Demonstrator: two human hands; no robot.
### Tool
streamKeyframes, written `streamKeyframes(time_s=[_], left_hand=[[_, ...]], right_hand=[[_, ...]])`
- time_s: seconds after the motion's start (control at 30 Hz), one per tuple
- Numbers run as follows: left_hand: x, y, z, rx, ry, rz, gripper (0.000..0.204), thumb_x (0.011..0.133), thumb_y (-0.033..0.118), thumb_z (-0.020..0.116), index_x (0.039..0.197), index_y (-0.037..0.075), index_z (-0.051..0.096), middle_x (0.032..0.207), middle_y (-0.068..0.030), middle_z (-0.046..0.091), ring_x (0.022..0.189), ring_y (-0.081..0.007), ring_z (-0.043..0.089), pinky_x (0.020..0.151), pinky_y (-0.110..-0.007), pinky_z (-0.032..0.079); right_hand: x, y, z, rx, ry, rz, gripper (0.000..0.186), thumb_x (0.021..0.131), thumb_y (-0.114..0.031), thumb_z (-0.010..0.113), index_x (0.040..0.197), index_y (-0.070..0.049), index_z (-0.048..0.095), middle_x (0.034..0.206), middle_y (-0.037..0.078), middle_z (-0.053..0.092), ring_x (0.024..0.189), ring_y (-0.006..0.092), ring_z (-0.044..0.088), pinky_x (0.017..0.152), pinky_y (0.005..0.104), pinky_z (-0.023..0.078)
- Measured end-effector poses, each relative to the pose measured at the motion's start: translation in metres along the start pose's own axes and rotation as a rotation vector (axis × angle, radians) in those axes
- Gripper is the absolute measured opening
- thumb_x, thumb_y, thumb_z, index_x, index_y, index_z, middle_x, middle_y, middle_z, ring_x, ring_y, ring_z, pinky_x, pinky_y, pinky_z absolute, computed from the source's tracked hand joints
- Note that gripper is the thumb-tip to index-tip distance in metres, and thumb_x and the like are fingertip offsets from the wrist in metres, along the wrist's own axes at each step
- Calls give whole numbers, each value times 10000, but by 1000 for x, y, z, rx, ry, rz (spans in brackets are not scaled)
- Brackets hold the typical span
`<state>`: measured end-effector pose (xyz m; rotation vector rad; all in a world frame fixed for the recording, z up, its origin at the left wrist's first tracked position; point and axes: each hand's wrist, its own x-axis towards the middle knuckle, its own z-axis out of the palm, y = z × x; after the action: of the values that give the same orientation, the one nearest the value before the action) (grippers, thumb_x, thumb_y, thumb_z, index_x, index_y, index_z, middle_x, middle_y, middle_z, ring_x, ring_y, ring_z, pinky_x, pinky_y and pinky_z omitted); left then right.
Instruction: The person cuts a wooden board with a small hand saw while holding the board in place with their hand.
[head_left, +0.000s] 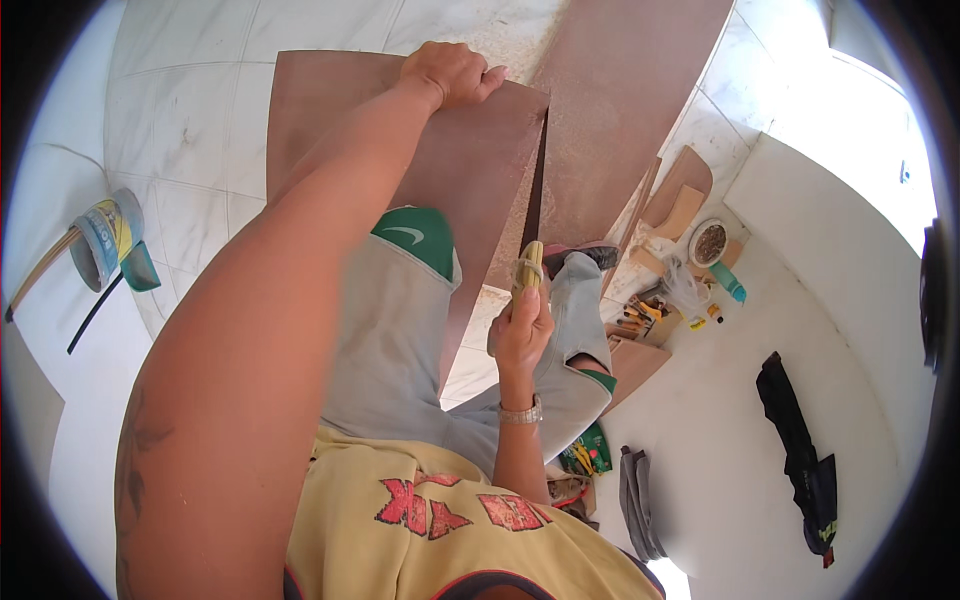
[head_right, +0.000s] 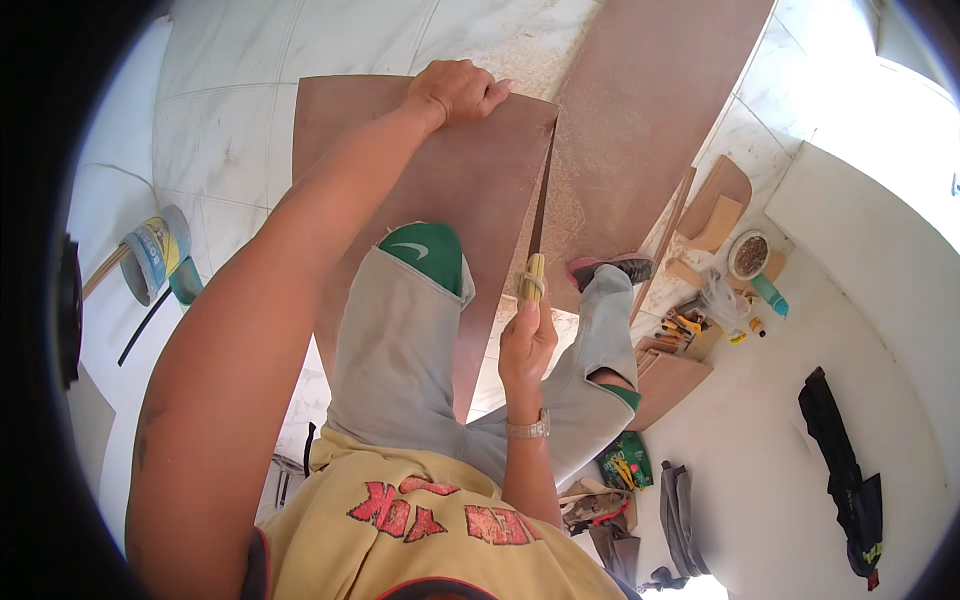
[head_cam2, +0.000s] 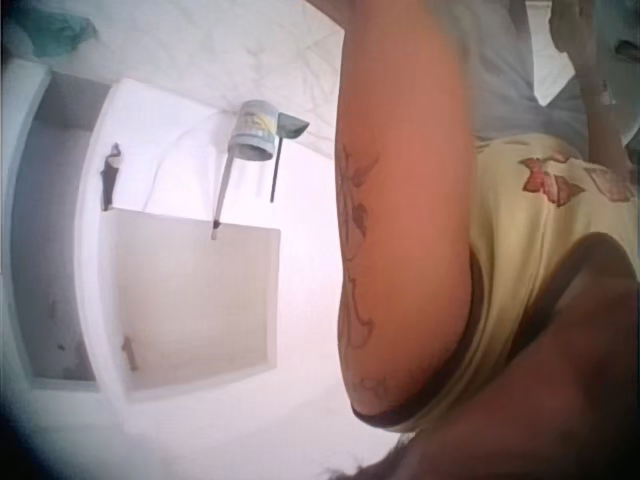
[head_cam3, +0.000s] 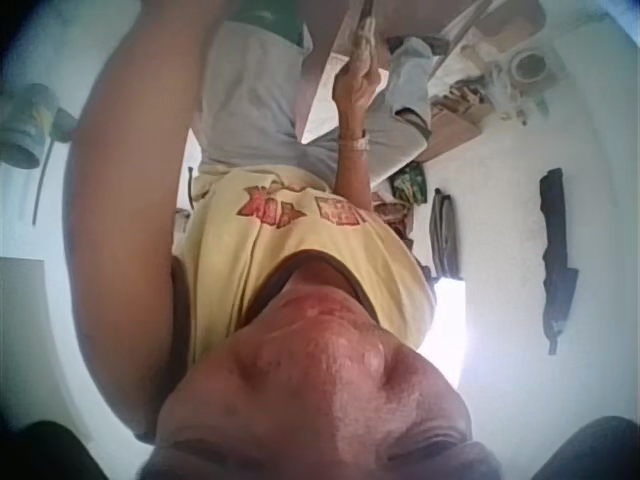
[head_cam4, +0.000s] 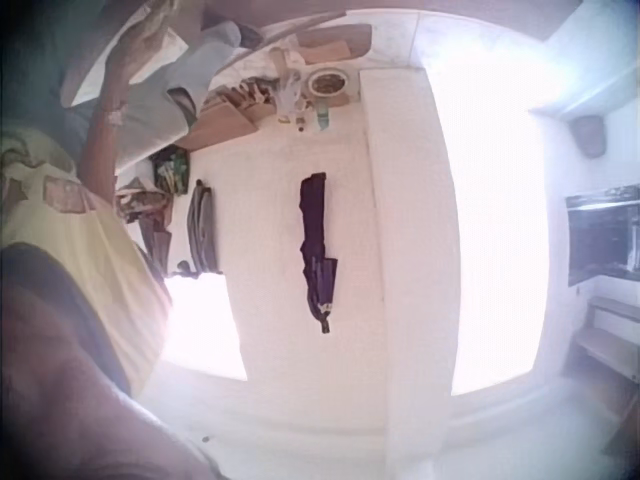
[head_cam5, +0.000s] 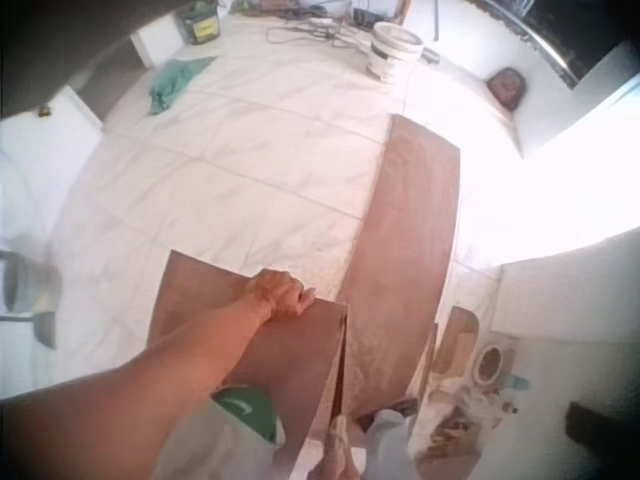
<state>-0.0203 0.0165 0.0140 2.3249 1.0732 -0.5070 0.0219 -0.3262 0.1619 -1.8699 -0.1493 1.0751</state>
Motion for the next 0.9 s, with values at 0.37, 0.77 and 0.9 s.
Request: streamKeyframes(time_s=[0.37,0.77,0.9], left_hand=[[2,3,-3,-24,17,-13,704,1094,628,332,951,148,826,962,-140,796,953,-356,750,871,-499,589],[-1,-5,5,34,35,3,674,1091,608,348,957,162,835,904,-135,792,888,-351,749,835,-484,591],[2,-1,4,4,47,9,677,1095,602,338,974,156,832,903,-134,792,894,-356,749,846,-485,591]], right_hand=[[210,-37,80,-36,-38,-104,437,1120,-398,470,965,-35,658,619,-9,510,470,93,477,432,312,377],[-6,-9,-4,72,-1,118,492,1141,-355,446,1402,12,644,676,-50,476,519,32,404,448,259,308],[89,-11,25,-51,5,48,485,1133,-360,459,1292,38,685,668,-40,455,537,38,416,470,257,321]])
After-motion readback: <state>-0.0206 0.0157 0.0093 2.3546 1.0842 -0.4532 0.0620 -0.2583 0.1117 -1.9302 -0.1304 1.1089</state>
